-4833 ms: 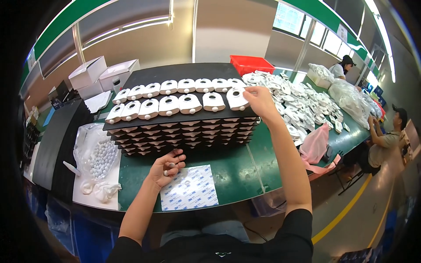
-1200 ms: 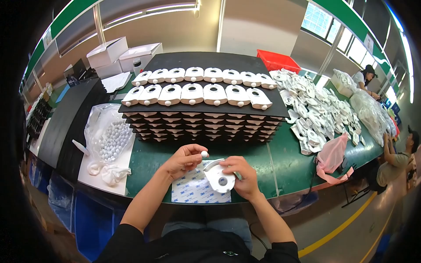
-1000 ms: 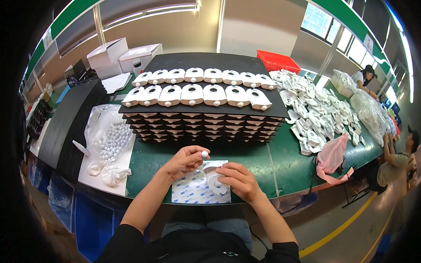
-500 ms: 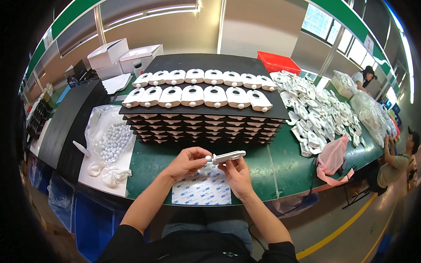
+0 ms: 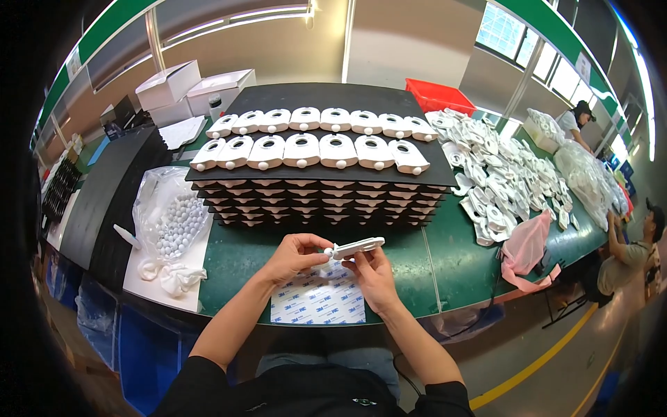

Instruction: Assemble small LED light components by inserting translucent domes into white plastic housings and organizing them on a tray.

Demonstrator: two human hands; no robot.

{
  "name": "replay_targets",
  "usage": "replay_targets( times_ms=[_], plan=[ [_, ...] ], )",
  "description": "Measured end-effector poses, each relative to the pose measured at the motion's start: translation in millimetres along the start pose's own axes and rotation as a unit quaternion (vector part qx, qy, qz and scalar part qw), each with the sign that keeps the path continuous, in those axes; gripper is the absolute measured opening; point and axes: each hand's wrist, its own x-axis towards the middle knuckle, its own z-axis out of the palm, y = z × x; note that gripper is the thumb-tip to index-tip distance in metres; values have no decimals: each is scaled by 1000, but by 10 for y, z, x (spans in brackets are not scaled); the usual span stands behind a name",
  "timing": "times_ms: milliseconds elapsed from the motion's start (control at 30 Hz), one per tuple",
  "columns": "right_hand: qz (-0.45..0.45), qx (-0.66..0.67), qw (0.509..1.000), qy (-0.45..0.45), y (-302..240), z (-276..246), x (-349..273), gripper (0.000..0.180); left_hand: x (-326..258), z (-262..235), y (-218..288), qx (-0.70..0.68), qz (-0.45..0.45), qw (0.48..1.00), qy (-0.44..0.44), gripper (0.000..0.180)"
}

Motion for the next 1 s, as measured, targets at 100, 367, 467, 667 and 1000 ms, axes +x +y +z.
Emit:
replay_targets(
  times_ms=[100,367,467,667,1000],
  plan=[
    [-10,5,1000,-14,-52,-44,1,17,29,33,53,22,-17,999,-19,20],
    [14,-5,1000,-23,-36,6,16,18,54,7,-13,-18,19,999,-28,24],
    [92,22,995,-23,-109,88,-18,25,60,7,-106,18,122,992,-28,34],
    [47,-74,996,-29,-182,16,0,23,51,44,-124,165,198,964,60,48],
    [265,290,920,1,-283,53,10,19,8,-113,98,33,261,960,100,34]
  ],
)
